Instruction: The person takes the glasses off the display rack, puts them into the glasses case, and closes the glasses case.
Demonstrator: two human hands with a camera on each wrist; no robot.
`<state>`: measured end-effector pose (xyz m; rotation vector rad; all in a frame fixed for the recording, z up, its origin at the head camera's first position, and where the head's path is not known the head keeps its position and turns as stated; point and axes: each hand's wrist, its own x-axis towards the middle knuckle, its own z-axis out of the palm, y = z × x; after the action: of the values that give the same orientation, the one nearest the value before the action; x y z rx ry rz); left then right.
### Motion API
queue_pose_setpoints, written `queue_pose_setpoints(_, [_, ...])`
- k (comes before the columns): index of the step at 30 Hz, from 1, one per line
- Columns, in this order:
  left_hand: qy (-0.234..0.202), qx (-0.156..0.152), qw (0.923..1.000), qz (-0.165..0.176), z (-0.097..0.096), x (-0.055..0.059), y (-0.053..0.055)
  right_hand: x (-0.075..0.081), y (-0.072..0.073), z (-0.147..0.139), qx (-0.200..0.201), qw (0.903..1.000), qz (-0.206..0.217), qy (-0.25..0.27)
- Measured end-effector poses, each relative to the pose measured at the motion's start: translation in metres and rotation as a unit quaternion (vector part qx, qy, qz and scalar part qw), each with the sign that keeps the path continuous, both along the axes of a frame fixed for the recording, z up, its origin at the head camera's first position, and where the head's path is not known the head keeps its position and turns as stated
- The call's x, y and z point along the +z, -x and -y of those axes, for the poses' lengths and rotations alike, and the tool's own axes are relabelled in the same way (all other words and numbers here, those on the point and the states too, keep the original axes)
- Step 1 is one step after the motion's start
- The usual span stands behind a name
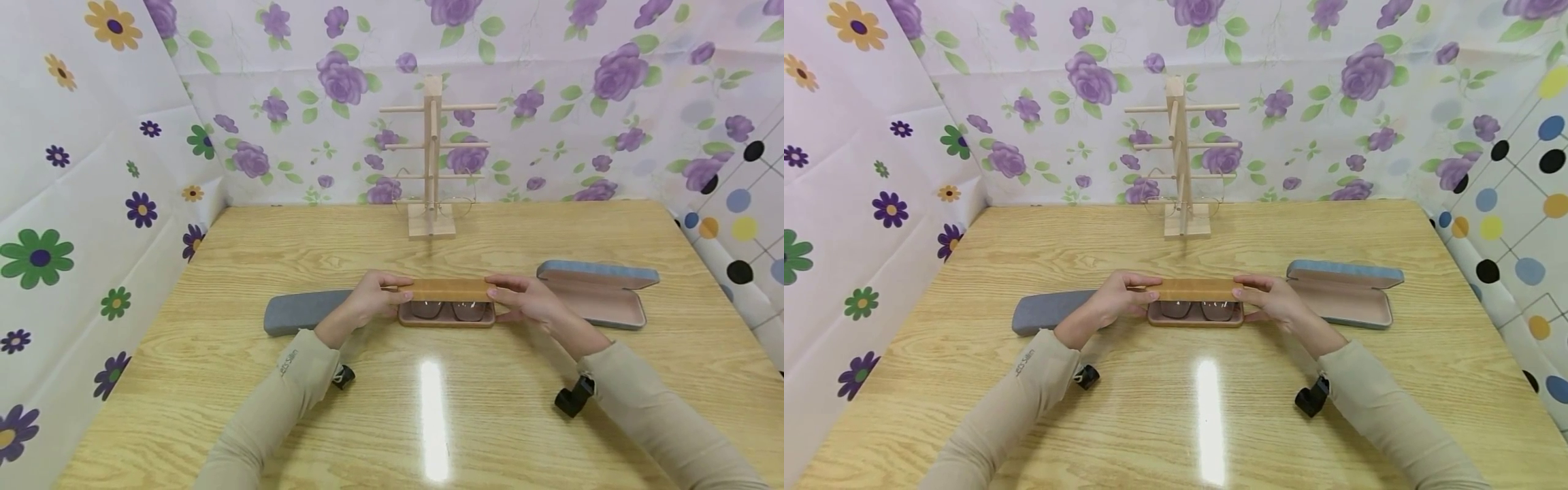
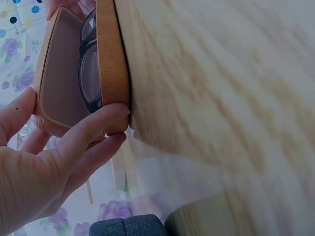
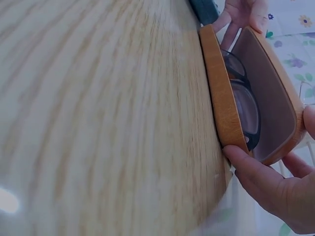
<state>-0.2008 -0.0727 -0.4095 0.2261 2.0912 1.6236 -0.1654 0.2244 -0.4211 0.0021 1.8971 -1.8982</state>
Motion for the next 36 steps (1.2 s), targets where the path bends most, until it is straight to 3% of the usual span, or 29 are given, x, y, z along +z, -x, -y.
queue_pose_setpoints(7, [-0.004, -0.005, 0.9999, -0.008, 0.0, 0.001, 0.0, 0.0, -0.001, -0.001, 0.005, 0.9999, -0.009, 0.008])
queue_pose_setpoints(13, [0.005, -0.013, 0.9996, -0.025, 0.001, 0.0, -0.001, 0.002, -0.003, 0.001, 0.008, 0.9997, -0.014, -0.017])
queue_pose_setpoints(18, [0.047, -0.033, 0.9966, -0.059, 0.0, 0.001, -0.002, 0.0, -0.004, 0.0, 0.021, 0.9969, -0.04, -0.064])
queue_pose_setpoints(21, [0.071, -0.047, 0.9943, -0.065, 0.0, 0.001, -0.003, -0.002, -0.004, 0.0, 0.034, 0.9943, -0.062, -0.08])
queue_pose_setpoints(25, [0.079, -0.057, 0.9934, -0.062, 0.003, 0.003, -0.001, 0.002, -0.004, -0.001, 0.048, 0.9933, -0.06, -0.087])
queue_pose_setpoints(31, [0.073, -0.03, 0.9936, -0.081, 0.017, 0.01, 0.004, 0.02, 0.002, -0.007, 0.027, 0.987, -0.086, -0.133])
queue_pose_setpoints(36, [0.049, 0.007, 0.995, -0.087, 0.022, 0.019, 0.009, 0.03, 0.008, -0.012, -0.002, 0.9901, -0.06, -0.127])
